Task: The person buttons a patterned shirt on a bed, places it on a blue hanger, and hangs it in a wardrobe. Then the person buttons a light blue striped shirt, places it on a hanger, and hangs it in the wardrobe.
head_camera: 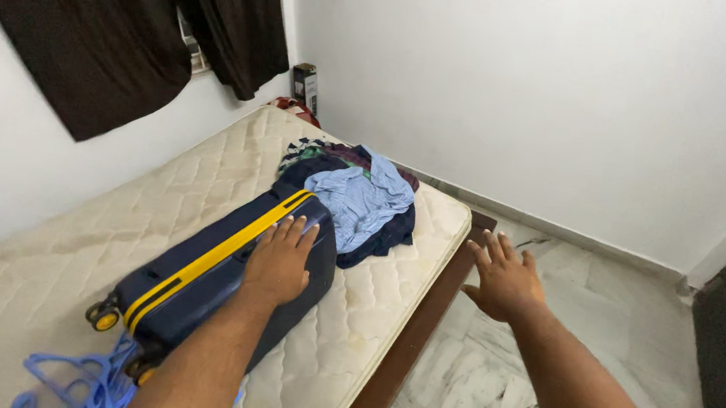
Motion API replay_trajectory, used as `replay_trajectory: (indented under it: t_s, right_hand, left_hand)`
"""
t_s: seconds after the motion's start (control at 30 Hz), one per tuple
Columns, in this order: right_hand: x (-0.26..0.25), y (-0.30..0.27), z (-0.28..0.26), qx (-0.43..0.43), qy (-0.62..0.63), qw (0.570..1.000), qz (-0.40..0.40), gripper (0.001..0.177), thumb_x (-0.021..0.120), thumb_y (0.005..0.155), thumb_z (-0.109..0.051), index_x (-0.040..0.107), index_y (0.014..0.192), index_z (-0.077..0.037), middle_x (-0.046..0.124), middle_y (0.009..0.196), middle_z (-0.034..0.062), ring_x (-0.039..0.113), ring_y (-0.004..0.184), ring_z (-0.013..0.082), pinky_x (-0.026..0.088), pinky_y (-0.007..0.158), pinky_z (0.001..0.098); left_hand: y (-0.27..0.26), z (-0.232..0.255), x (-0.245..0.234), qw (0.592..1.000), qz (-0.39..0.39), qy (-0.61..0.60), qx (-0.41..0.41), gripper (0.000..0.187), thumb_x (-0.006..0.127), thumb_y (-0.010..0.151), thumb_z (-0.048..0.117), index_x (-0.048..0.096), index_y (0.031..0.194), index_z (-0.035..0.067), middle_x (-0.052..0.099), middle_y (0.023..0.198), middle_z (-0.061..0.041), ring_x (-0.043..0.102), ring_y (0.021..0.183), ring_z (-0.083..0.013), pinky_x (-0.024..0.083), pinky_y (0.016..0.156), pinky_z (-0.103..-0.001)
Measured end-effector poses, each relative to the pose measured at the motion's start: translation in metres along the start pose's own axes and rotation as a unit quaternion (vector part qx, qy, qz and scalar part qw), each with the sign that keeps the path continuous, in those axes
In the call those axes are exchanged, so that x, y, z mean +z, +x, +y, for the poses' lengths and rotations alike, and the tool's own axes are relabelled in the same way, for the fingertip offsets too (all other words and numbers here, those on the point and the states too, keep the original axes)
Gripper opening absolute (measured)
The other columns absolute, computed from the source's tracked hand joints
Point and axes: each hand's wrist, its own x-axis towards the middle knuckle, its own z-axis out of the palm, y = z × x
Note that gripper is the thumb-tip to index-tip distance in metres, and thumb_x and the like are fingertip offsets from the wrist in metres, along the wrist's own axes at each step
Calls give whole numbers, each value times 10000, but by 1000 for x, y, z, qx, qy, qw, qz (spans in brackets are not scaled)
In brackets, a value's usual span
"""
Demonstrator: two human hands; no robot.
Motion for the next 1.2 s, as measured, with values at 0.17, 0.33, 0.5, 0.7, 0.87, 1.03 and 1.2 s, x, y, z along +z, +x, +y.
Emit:
replay_trajectory:
  t_s: [0.17,0.33,0.5,0.7,0.87,1.03,1.2]
  right_hand:
    - [-5,52,-11,25,10,1000,12,871,587,941,-601,168,1615,-241,88,1712,53,72,1580,253,207,1223,545]
    - [-19,104,-24,11,1,1000,23,881,613,925,-562,181,1622,-242,105,1711,47,79,1575,258,213,1213,558]
    - [-34,155,-27,24,40,998,48,855,615,926,-587,231,1602,-233,122,1704,63,91,1569,266,213,1208,572]
    - [-12,202,-16,6,36,997,62,869,627,914,-590,235,1602,-232,144,1697,70,102,1566,265,225,1200,566]
    - [10,255,12,-5,39,998,52,866,638,912,-583,246,1602,-236,166,1701,61,119,1572,260,231,1211,563]
    - [24,304,43,-34,53,997,46,876,648,907,-582,246,1599,-227,148,1699,84,107,1569,275,207,1213,567]
    - [43,339,74,-76,21,997,25,894,641,904,-592,213,1604,-238,116,1703,60,96,1570,269,212,1211,571]
  left_hand:
    - [43,-38,32,1000,1,-2,-6,888,788,787,350,355,1531,131,338,1586,-166,296,1482,-333,246,1190,-503]
    - [79,-65,56,999,-31,-8,-23,851,768,829,369,352,1541,157,335,1599,-154,284,1505,-362,258,1200,-552]
    - [112,-70,67,997,-53,-28,-50,844,762,836,370,339,1543,183,302,1612,-127,247,1498,-380,257,1154,-641]
    - [154,-64,82,997,-56,-26,-51,814,752,845,397,359,1533,209,310,1611,-110,246,1508,-361,268,1138,-668]
    - [198,-58,106,997,-30,-28,-65,820,757,835,441,386,1519,179,342,1591,-141,283,1493,-346,256,1154,-640]
    - [247,-43,124,994,0,-11,-107,838,748,821,504,428,1506,143,381,1576,-152,332,1474,-346,271,1173,-586]
    - [287,-19,140,991,-7,-21,-136,834,739,835,509,430,1513,135,388,1572,-158,330,1480,-355,275,1177,-557]
